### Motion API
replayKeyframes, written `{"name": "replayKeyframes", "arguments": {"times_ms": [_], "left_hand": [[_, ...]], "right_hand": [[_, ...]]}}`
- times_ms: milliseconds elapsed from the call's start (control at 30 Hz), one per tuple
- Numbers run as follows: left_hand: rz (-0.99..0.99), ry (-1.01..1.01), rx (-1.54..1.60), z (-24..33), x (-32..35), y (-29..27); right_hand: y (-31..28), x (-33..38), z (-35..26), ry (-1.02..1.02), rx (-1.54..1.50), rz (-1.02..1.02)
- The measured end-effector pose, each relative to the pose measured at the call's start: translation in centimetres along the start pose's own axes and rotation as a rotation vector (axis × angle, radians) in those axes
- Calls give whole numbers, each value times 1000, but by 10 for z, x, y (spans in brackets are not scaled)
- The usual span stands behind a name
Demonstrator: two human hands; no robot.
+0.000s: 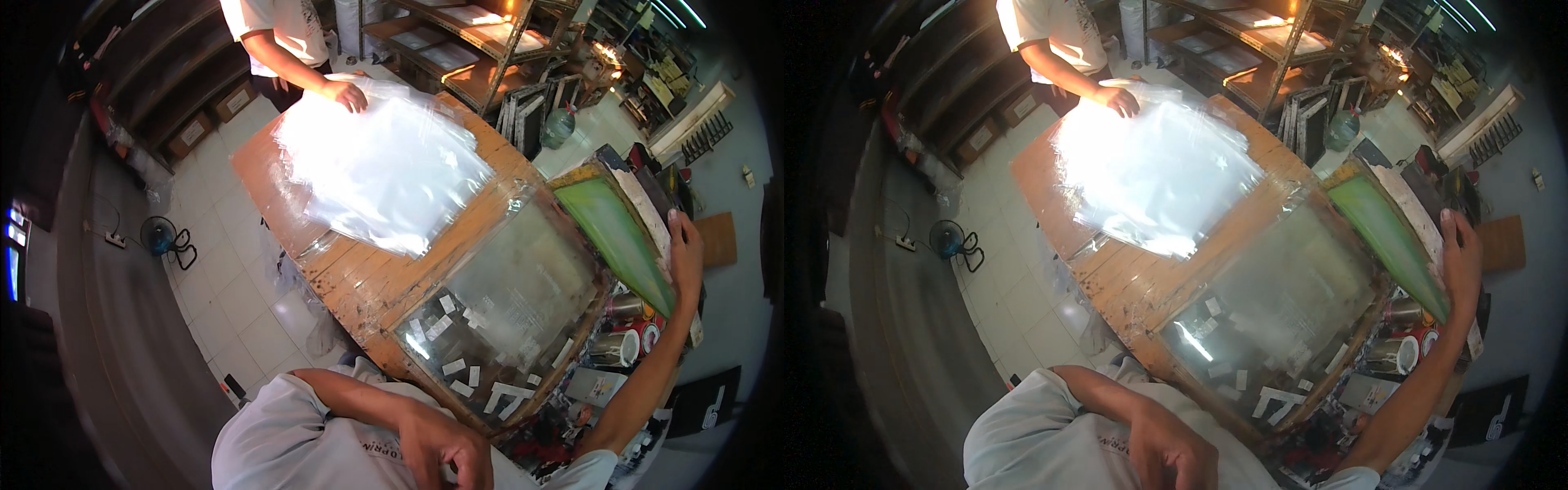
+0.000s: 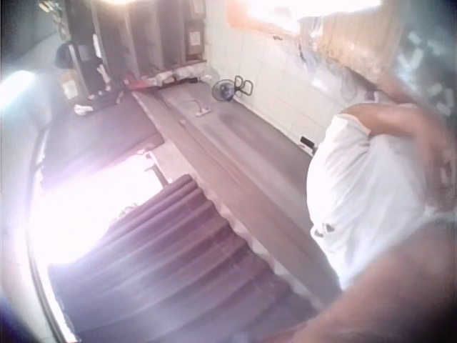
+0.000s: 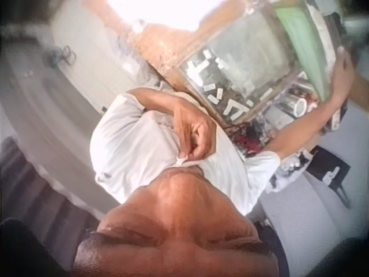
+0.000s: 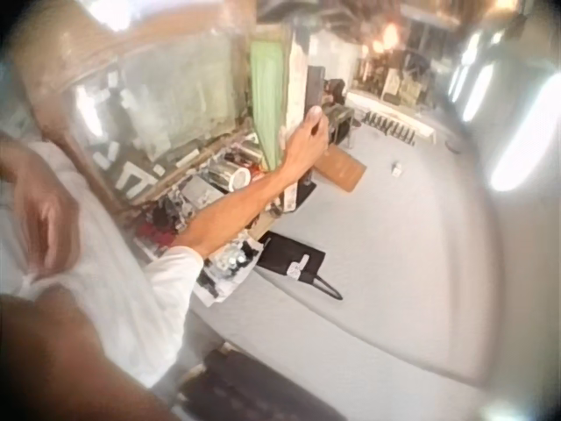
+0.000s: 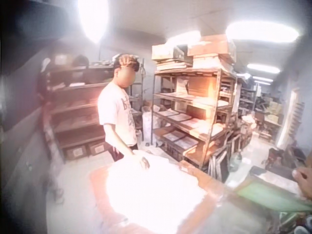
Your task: The person performs screen printing on plastic bags by spreading white ink across a mesh screen with a squeegee, lifting the frame to reveal the print, and then placing the printed bag onto a stack.
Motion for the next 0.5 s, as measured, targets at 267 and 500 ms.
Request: {"name": "replayKeyframes", "arguments": {"times_ms": [267,500], "left_hand": [[293,292,147,-5,-19,46],[52,-75,-197,4,13,-28]], "right_hand": [[7,11,13,-4,0,1],[0,15,17,70,7,1]]}}
Point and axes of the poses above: each hand's wrist, its own x-axis away from the middle knuckle, its own y-axis out of the palm, z = x × y, the point moved 5 cm from there along -x, towards the middle knuckle, and after that the axes turned 13 degrees about z, right-handed, at the moved point
